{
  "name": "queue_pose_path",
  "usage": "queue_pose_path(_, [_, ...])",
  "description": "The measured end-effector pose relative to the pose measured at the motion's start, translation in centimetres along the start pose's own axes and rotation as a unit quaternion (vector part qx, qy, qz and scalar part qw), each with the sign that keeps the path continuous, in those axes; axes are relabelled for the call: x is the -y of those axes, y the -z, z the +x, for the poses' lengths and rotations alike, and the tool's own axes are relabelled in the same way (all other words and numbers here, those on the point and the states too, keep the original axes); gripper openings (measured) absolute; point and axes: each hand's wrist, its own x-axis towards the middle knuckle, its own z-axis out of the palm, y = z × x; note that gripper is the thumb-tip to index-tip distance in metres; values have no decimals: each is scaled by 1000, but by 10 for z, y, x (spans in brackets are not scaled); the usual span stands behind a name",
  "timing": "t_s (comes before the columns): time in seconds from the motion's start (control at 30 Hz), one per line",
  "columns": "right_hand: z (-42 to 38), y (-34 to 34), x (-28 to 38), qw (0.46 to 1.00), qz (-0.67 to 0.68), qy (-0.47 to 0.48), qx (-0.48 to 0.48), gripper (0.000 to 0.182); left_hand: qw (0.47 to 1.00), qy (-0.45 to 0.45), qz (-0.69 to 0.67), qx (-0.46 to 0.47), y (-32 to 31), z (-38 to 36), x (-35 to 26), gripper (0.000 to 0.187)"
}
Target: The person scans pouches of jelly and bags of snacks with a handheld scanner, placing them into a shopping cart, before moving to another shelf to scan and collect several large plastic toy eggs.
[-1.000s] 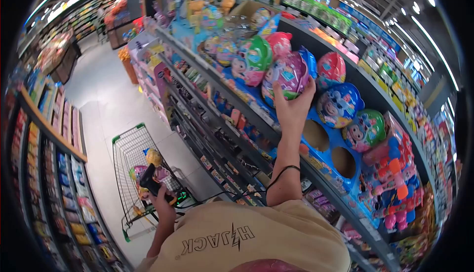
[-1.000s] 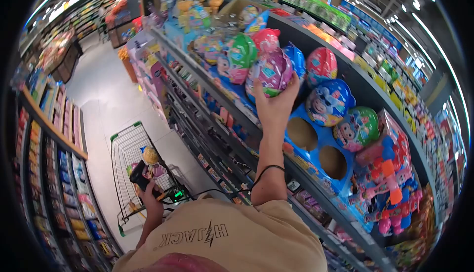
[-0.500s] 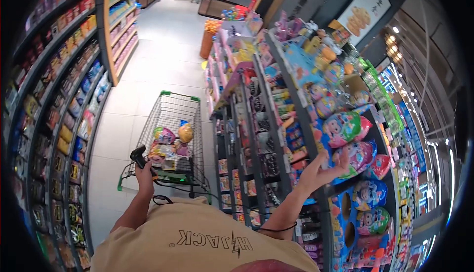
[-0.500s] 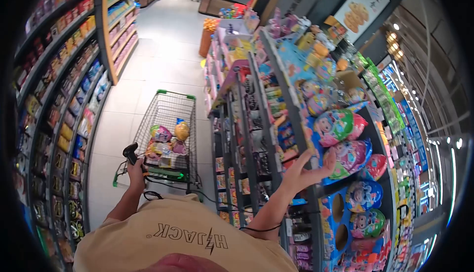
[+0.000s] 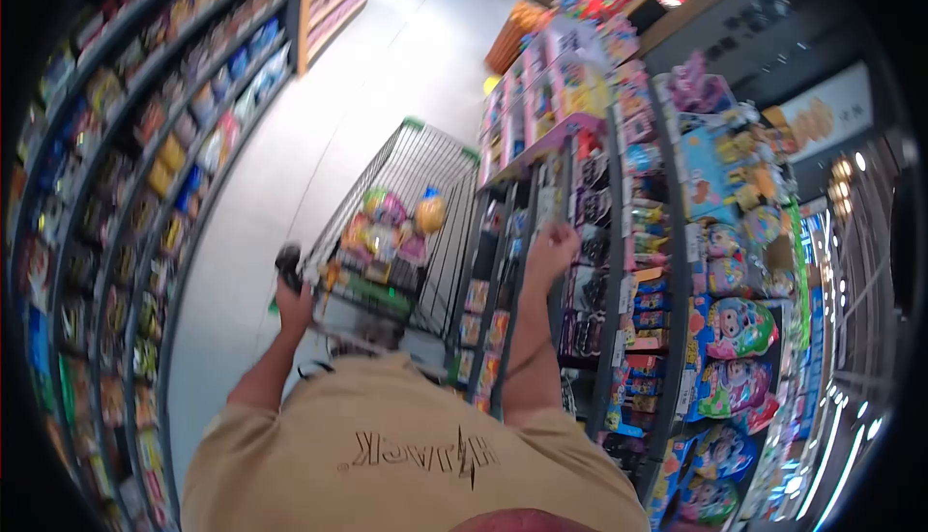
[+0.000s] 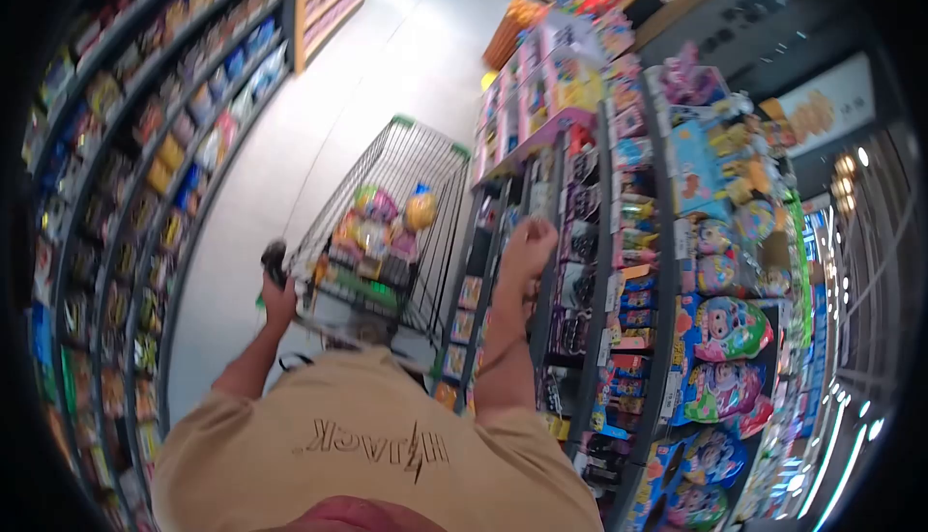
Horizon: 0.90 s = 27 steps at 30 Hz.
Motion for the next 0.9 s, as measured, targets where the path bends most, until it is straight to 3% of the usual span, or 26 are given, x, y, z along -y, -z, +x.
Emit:
queue_pose_path(0.07, [-2,-41,-54,997,-52,13,58,42,999,-41,24,-1,0,-6,-8,52])
queue_pose_path(0.13, [-16,-84,-65,993,-47,-48,100,47,993,-88,74,-20,0,-10,-17,42])
queue_pose_path(0.17, [-24,-105,-73,989,-61,-71,115,48,999,15,-41,3,-1,-15,-45,32])
queue_pose_path(0.3, [-46,-174,-135,966,-173,-70,181,43,997,52,-51,-16,-8,-11,-47,25])
queue_pose_path(0.37, [-57,-199,-177,960,-166,-99,205,41,997,71,-39,10,-8,-13,-53,26])
queue_pose_path(0.5, [-86,-242,-287,938,-117,-165,282,44,996,71,-36,-44,-16,-23,-54,21])
queue_pose_path(0.6, [-100,-263,-350,906,-234,-70,347,63,995,68,-40,-65,-19,-36,-33,26])
queue_pose_path(0.63, [-101,-270,-356,895,-270,-72,346,72,994,77,-34,-65,-16,-43,-16,33])
queue_pose_path(0.7, [-102,-290,-363,871,-340,-78,347,91,994,87,0,-69,-21,-48,-30,28])
queue_pose_path(0.73, [-104,-301,-382,865,-352,-91,345,106,997,29,41,-55,-22,-46,-35,32])
queue_pose_path(0.77, [-104,-312,-396,862,-377,-70,331,106,995,-28,84,-40,-23,-45,-34,36])
queue_pose_path(0.83, [-105,-327,-412,851,-429,-34,301,106,997,50,40,-42,-26,-54,-24,44])
queue_pose_path(0.9, [-101,-342,-421,850,-423,-24,312,98,995,78,66,23,-22,-63,-25,45])
